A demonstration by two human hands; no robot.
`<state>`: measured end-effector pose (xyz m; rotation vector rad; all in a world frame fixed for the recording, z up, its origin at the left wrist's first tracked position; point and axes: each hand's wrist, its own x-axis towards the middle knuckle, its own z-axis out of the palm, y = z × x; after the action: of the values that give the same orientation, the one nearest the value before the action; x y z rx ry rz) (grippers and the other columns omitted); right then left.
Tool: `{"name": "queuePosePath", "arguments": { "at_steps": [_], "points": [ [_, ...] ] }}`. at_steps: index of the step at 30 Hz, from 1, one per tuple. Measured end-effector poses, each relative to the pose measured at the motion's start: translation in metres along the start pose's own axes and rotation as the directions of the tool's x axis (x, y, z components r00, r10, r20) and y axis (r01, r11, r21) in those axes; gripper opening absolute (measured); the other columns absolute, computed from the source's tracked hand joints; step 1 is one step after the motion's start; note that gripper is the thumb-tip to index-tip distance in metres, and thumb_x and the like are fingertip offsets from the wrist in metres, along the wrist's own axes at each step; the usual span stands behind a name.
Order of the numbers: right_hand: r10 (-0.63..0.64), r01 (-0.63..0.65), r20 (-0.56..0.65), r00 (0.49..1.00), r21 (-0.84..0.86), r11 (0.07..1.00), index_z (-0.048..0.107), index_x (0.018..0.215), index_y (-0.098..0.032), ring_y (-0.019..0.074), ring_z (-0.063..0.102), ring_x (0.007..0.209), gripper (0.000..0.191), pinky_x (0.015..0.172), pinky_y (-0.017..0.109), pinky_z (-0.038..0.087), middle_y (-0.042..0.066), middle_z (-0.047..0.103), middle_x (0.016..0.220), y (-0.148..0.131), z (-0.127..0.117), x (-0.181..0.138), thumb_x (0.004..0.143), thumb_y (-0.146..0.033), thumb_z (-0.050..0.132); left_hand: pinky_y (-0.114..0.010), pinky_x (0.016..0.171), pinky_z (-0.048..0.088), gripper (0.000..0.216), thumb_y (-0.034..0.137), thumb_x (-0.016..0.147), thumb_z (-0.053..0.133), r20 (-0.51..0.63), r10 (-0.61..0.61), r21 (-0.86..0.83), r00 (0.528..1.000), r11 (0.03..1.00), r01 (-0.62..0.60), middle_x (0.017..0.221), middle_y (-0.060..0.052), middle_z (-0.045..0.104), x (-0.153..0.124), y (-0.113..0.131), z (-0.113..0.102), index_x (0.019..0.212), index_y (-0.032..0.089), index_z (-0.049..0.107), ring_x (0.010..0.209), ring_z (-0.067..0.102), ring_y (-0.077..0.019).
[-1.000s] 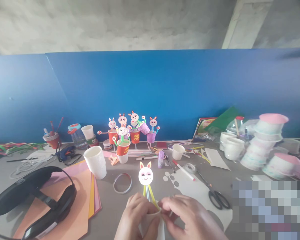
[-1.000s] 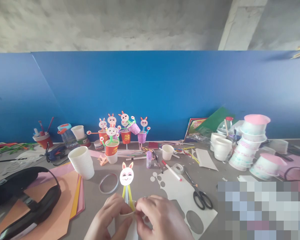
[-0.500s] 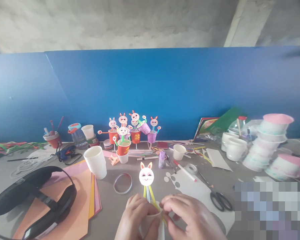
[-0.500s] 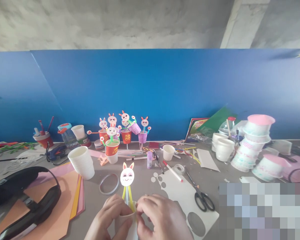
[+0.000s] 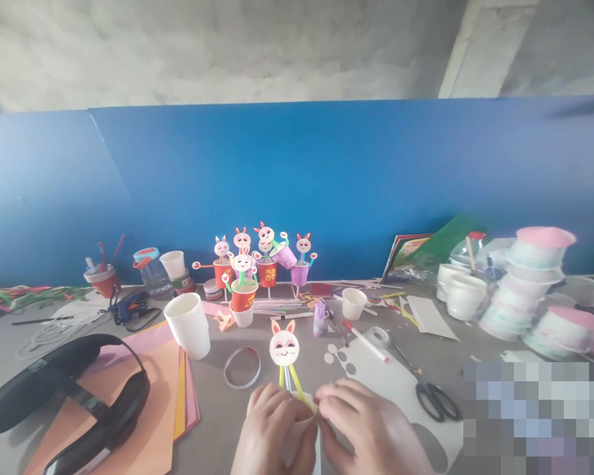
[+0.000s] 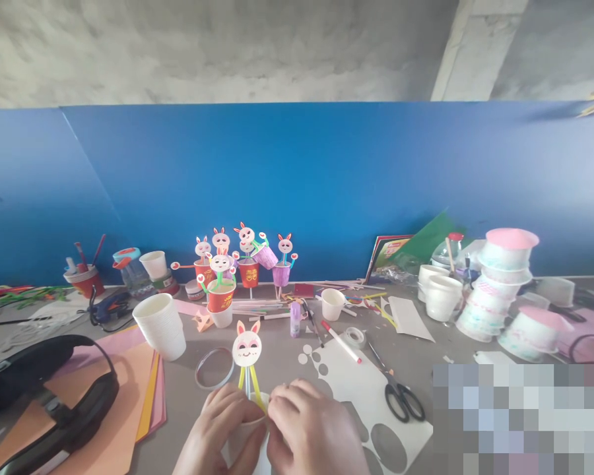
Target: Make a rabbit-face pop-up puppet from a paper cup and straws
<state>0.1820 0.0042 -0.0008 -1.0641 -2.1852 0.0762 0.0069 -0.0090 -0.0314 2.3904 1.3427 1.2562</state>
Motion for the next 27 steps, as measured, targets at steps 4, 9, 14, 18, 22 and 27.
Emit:
{"name": "queuePosePath", "arguments": {
  "at_steps": [4, 9, 14, 18, 22, 27],
  "points": [
    [0.080, -0.086, 0.073, 0.994, 0.079, 0.993, 0.055, 0.069, -0.024, 0.0149, 0.064, 0.065, 0.019, 0.058, 0.022, 0.048, -0.004, 0.067, 0.069, 0.001, -0.005, 0.002, 0.073, -0.006, 0.053, -0.032, 0.069, 0.046, 0.014, 0.009, 0.081, 0.054, 0.061, -0.027, -0.070, 0.998, 0.997, 0.032, 0.071, 0.000, 0.067, 0.002, 0.000, -0.007, 0.078, 0.022, 0.058, 0.069, 0.059, -0.0189],
    [0.265, -0.321, 0.262, 0.928, 0.205, 0.924, 0.056, 0.069, -0.026, 0.0109, 0.067, 0.062, 0.022, 0.050, 0.016, 0.041, -0.008, 0.070, 0.068, 0.003, -0.018, 0.007, 0.069, -0.004, 0.053, -0.028, 0.067, 0.046, 0.018, 0.006, 0.076, 0.055, 0.123, -0.084, -0.177, 0.989, 0.979, 0.105, 0.072, 0.001, 0.069, 0.004, 0.001, -0.014, 0.073, 0.023, 0.059, 0.067, 0.060, -0.0164],
    [0.166, -0.223, 0.233, 0.958, 0.246, 0.943, 0.057, 0.079, -0.027, 0.0120, 0.067, 0.069, 0.021, 0.057, 0.018, 0.047, -0.007, 0.071, 0.078, 0.004, -0.025, 0.007, 0.074, -0.007, 0.054, -0.028, 0.066, 0.045, 0.015, 0.009, 0.079, 0.055, 0.121, -0.162, -0.184, 0.979, 0.966, 0.183, 0.071, 0.001, 0.067, 0.002, -0.002, -0.010, 0.071, 0.022, 0.057, 0.065, 0.058, -0.0155],
    [0.084, -0.104, 0.166, 0.983, 0.118, 0.988, 0.057, 0.079, -0.026, 0.0157, 0.067, 0.078, 0.023, 0.067, 0.024, 0.050, -0.004, 0.071, 0.084, 0.005, -0.018, 0.004, 0.070, -0.005, 0.058, -0.029, 0.068, 0.046, 0.014, 0.009, 0.079, 0.055, 0.062, -0.113, -0.132, 0.992, 0.984, 0.120, 0.071, 0.002, 0.066, 0.002, -0.003, -0.005, 0.074, 0.023, 0.056, 0.068, 0.058, -0.0168],
    [0.063, -0.063, 0.098, 0.993, 0.001, 0.998, 0.058, 0.075, -0.025, 0.0156, 0.067, 0.071, 0.018, 0.059, 0.024, 0.049, -0.004, 0.070, 0.077, 0.004, -0.010, 0.003, 0.071, -0.007, 0.058, -0.030, 0.068, 0.045, 0.014, 0.011, 0.081, 0.053, 0.052, -0.101, -0.099, 0.994, 0.989, 0.105, 0.070, 0.001, 0.065, 0.003, -0.001, -0.002, 0.074, 0.023, 0.057, 0.066, 0.057, -0.0171],
    [0.021, -0.018, 0.026, 0.999, -0.100, 0.995, 0.059, 0.074, -0.024, 0.0153, 0.067, 0.065, 0.015, 0.053, 0.024, 0.044, -0.004, 0.067, 0.072, 0.002, -0.004, 0.003, 0.072, -0.010, 0.055, -0.030, 0.068, 0.046, 0.013, 0.011, 0.081, 0.053, 0.057, -0.115, -0.086, 0.992, 0.989, 0.120, 0.070, 0.000, 0.065, 0.003, -0.002, 0.000, 0.075, 0.022, 0.058, 0.067, 0.058, -0.0175]
  ]
}}
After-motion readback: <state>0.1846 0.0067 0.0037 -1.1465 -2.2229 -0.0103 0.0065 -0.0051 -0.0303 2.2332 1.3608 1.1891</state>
